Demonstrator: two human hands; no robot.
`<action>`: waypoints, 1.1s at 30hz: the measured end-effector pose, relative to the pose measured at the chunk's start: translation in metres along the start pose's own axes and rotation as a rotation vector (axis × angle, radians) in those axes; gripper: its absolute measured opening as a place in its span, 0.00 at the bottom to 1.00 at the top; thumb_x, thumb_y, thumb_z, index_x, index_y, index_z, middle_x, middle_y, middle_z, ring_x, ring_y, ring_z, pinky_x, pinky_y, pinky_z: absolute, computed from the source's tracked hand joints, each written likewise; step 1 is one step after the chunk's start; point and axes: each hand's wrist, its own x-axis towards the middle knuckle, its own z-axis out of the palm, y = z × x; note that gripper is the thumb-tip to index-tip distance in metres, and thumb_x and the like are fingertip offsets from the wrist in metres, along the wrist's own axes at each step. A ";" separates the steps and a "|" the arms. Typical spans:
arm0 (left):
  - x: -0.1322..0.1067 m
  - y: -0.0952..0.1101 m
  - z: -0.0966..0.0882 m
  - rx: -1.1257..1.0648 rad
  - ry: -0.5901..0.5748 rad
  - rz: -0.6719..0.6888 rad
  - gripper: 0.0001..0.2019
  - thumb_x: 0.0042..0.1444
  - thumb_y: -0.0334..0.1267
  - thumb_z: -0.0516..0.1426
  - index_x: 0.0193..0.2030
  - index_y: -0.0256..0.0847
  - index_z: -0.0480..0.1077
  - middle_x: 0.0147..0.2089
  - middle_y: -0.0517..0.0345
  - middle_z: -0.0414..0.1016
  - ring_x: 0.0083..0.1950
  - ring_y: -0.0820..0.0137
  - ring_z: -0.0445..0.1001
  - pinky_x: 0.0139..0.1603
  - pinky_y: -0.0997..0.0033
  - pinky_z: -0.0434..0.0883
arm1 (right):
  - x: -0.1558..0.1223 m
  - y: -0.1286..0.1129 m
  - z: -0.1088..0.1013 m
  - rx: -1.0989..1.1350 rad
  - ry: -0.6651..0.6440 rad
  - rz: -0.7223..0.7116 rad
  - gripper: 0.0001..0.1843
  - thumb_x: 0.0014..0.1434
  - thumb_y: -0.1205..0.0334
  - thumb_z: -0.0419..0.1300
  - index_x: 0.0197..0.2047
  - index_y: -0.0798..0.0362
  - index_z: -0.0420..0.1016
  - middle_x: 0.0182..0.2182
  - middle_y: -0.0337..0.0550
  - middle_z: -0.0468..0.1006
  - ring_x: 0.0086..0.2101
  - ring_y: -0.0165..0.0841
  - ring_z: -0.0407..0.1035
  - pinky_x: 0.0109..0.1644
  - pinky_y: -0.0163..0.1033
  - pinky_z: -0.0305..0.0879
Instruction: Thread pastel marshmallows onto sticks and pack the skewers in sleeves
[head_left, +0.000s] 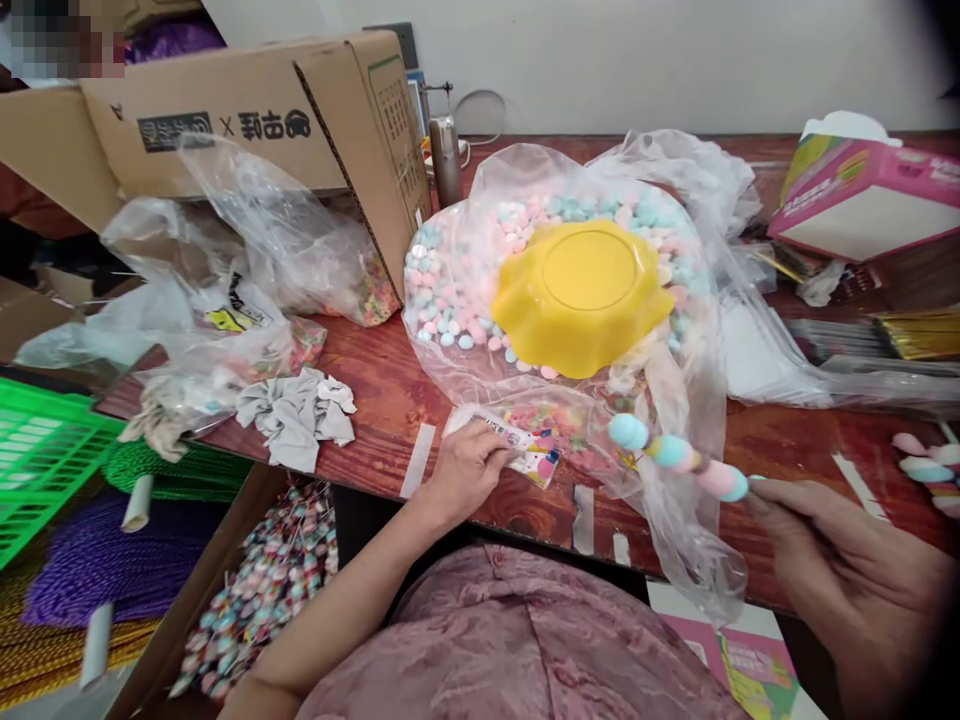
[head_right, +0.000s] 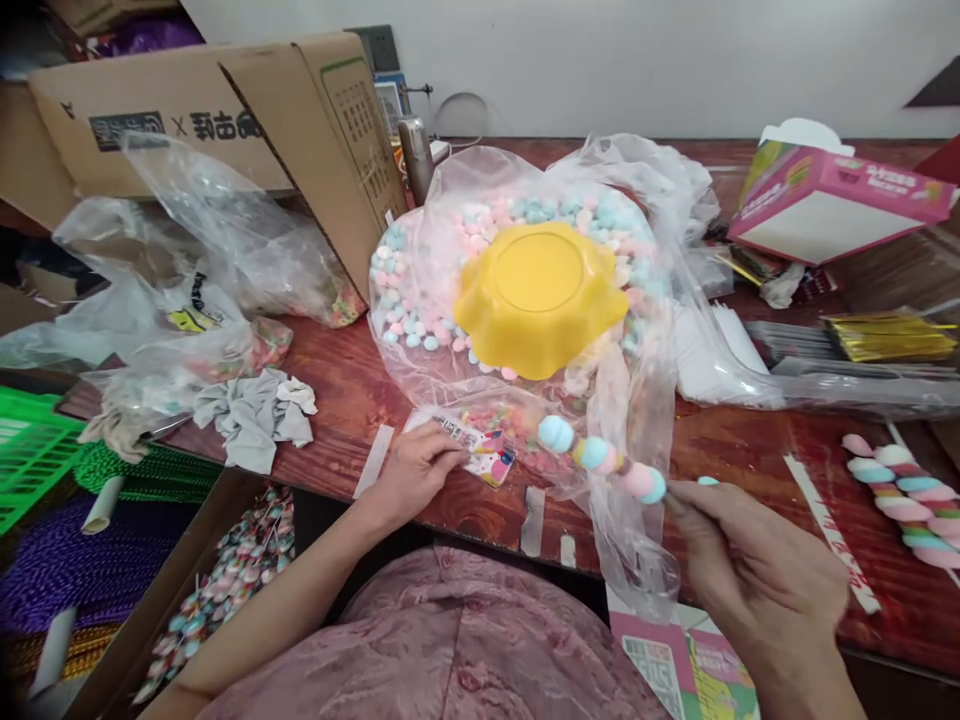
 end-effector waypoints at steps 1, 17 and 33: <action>-0.002 -0.001 0.000 0.022 -0.054 0.017 0.08 0.62 0.33 0.59 0.32 0.39 0.77 0.32 0.55 0.75 0.35 0.69 0.72 0.38 0.70 0.68 | 0.006 -0.007 0.002 0.031 -0.011 -0.064 0.06 0.64 0.64 0.60 0.43 0.48 0.77 0.32 0.41 0.80 0.29 0.34 0.76 0.34 0.36 0.70; -0.002 -0.009 0.001 -0.192 -0.039 -0.094 0.05 0.55 0.30 0.65 0.29 0.38 0.77 0.26 0.62 0.73 0.28 0.75 0.69 0.31 0.76 0.63 | 0.027 -0.016 0.028 0.026 -0.015 -0.340 0.04 0.62 0.69 0.62 0.39 0.52 0.78 0.29 0.41 0.81 0.27 0.30 0.76 0.33 0.32 0.70; -0.008 -0.013 0.006 0.001 -0.132 0.245 0.09 0.64 0.35 0.58 0.33 0.38 0.77 0.32 0.54 0.76 0.34 0.70 0.73 0.37 0.71 0.69 | 0.027 -0.024 0.026 -0.076 -0.209 -0.590 0.10 0.63 0.73 0.54 0.42 0.55 0.75 0.31 0.42 0.79 0.29 0.31 0.71 0.34 0.38 0.63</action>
